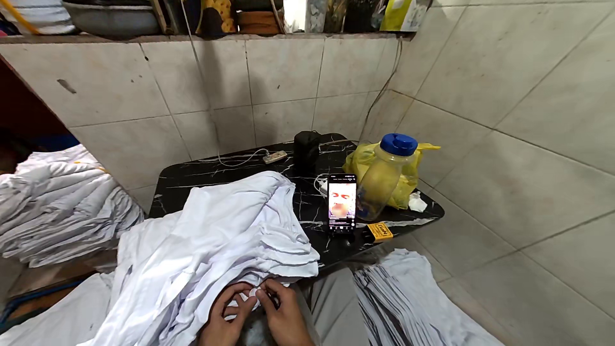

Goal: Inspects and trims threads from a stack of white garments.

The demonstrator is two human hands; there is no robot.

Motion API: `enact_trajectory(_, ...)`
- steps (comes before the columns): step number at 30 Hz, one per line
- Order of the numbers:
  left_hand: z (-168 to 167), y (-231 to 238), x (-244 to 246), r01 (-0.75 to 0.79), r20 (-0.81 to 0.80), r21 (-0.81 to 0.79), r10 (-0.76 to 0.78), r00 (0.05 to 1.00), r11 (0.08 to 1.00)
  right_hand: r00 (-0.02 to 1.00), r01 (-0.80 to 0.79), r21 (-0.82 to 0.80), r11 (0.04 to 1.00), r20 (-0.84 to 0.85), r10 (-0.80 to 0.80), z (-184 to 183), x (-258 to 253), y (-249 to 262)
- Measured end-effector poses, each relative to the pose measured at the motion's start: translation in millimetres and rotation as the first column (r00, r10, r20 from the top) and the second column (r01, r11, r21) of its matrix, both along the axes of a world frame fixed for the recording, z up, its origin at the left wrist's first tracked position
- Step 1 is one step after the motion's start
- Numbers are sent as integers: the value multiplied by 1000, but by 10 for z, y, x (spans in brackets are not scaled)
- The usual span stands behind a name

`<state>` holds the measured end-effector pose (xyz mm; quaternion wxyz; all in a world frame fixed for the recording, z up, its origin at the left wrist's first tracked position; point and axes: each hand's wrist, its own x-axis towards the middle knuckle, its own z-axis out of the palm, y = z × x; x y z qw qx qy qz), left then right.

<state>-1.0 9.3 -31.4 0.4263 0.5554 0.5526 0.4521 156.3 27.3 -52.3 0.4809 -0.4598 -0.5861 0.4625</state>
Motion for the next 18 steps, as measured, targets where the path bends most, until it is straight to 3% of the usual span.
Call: enact_trajectory(18, -62, 12, 14, -26, 18, 58, 25, 1000, 998, 1000, -2, -3, 1000, 7, 2, -4, -5, 2)
